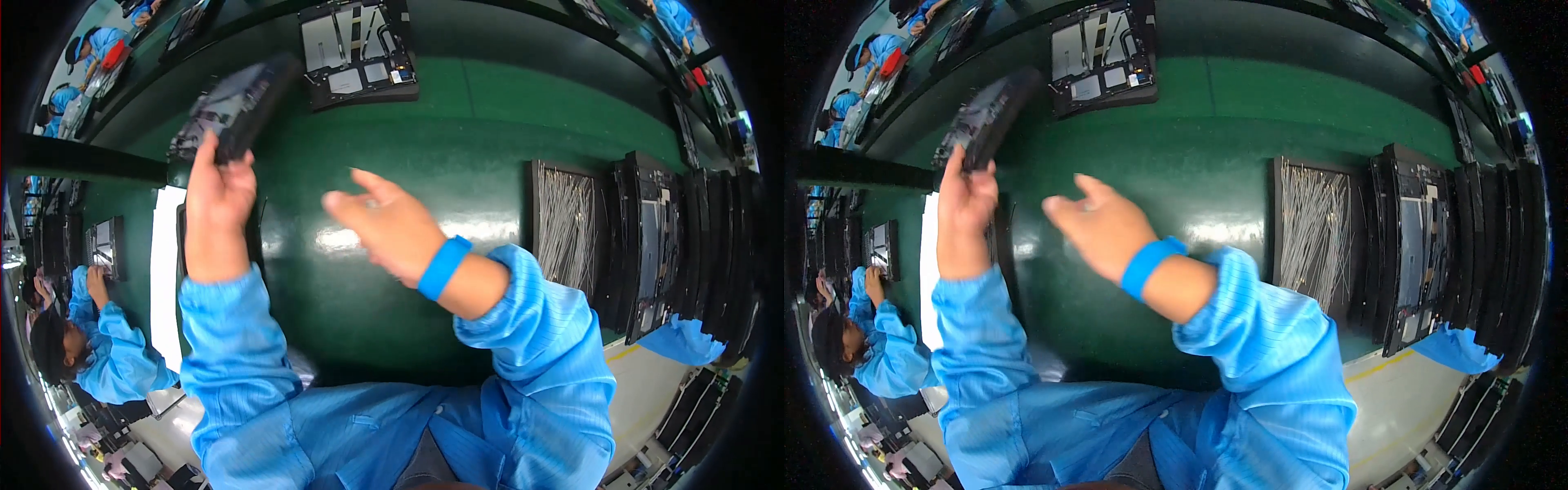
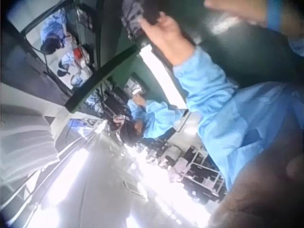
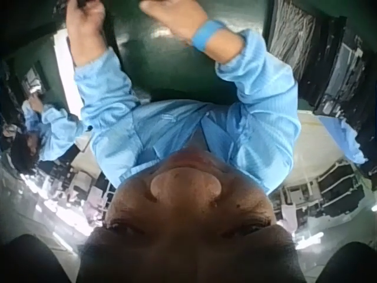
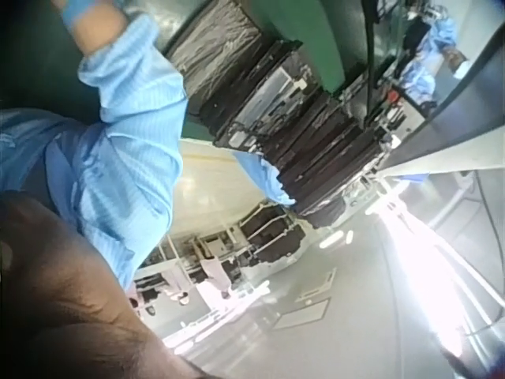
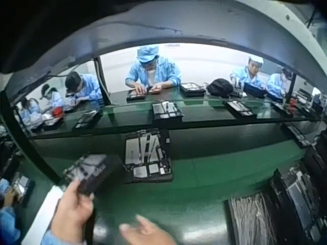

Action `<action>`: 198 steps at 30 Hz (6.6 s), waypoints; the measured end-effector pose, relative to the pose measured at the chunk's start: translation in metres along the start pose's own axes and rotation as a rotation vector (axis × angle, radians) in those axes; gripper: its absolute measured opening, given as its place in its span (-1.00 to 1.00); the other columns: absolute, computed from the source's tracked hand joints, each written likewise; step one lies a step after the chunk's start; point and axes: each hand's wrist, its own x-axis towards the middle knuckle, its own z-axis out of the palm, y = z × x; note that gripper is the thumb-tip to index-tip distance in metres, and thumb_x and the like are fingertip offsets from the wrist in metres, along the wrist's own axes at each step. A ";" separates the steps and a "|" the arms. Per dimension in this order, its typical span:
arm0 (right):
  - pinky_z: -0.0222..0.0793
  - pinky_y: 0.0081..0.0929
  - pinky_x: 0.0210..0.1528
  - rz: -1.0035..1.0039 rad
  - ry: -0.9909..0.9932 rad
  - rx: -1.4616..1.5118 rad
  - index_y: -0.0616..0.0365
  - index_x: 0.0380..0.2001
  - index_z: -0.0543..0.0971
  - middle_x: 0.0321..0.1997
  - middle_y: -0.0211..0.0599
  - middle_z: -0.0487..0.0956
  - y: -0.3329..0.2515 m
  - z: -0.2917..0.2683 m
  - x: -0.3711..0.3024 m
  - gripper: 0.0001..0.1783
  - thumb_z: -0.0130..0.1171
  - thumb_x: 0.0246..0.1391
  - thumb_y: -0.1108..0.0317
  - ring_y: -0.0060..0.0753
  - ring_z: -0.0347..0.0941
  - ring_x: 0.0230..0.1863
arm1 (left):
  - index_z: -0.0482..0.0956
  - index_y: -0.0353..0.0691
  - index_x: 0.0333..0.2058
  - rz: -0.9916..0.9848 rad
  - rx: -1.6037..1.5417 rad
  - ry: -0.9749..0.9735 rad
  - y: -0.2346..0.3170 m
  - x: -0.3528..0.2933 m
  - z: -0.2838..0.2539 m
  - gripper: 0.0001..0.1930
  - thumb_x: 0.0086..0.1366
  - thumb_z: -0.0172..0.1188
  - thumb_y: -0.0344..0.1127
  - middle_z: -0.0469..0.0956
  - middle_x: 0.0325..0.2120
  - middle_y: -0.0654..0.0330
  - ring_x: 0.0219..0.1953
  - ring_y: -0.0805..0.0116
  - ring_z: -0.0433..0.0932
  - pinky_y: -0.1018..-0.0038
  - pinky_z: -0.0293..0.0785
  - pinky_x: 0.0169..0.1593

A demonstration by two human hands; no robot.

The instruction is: The person assembles internal components into tablet chassis and applies adhesive to the tablet frames with an adhesive pen on a factory production line.

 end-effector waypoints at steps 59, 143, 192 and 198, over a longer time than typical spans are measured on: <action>0.12 -0.76 -0.70 0.475 -0.443 0.057 0.10 -0.32 0.47 -0.60 -0.45 0.36 0.025 -0.024 -0.126 -0.53 -0.14 -0.03 -0.08 -0.71 0.18 -0.68 | 0.41 -0.26 -0.39 1.153 1.656 -1.125 -0.067 -0.185 -0.075 -0.79 -0.10 0.06 -0.39 0.42 -0.61 0.26 -0.62 0.43 0.39 0.54 0.26 -0.58; 0.26 -0.34 -0.17 -0.212 -0.301 -0.977 0.20 -0.28 0.44 -0.28 -0.04 0.45 0.039 0.000 -0.046 -0.62 -0.08 -0.12 0.16 -0.06 0.36 -0.22 | 0.38 -0.34 -0.27 -0.453 0.715 -0.263 -0.109 -0.183 -0.098 -0.76 0.10 0.02 -0.33 0.41 -0.58 0.29 -0.64 0.60 0.39 0.73 0.23 -0.63; 0.26 -0.58 -0.24 -0.426 0.660 0.087 0.28 -0.15 0.23 -0.35 -0.18 0.47 0.069 -0.051 -0.118 -0.62 -0.19 0.08 0.18 -0.48 0.36 -0.29 | 0.46 -0.22 -0.45 1.206 1.688 -0.891 -0.148 -0.171 -0.038 -0.83 -0.12 0.10 -0.48 0.41 -0.54 0.18 -0.43 0.23 0.39 0.39 0.29 -0.39; 0.29 -0.54 -0.32 -0.571 0.689 0.015 0.24 -0.26 0.24 -0.40 -0.19 0.49 0.083 -0.044 -0.110 -0.72 -0.21 0.09 0.23 -0.43 0.40 -0.38 | 0.46 -0.20 -0.43 1.184 1.719 -0.883 -0.150 -0.171 -0.039 -0.82 -0.12 0.08 -0.46 0.40 -0.53 0.20 -0.41 0.26 0.39 0.41 0.29 -0.37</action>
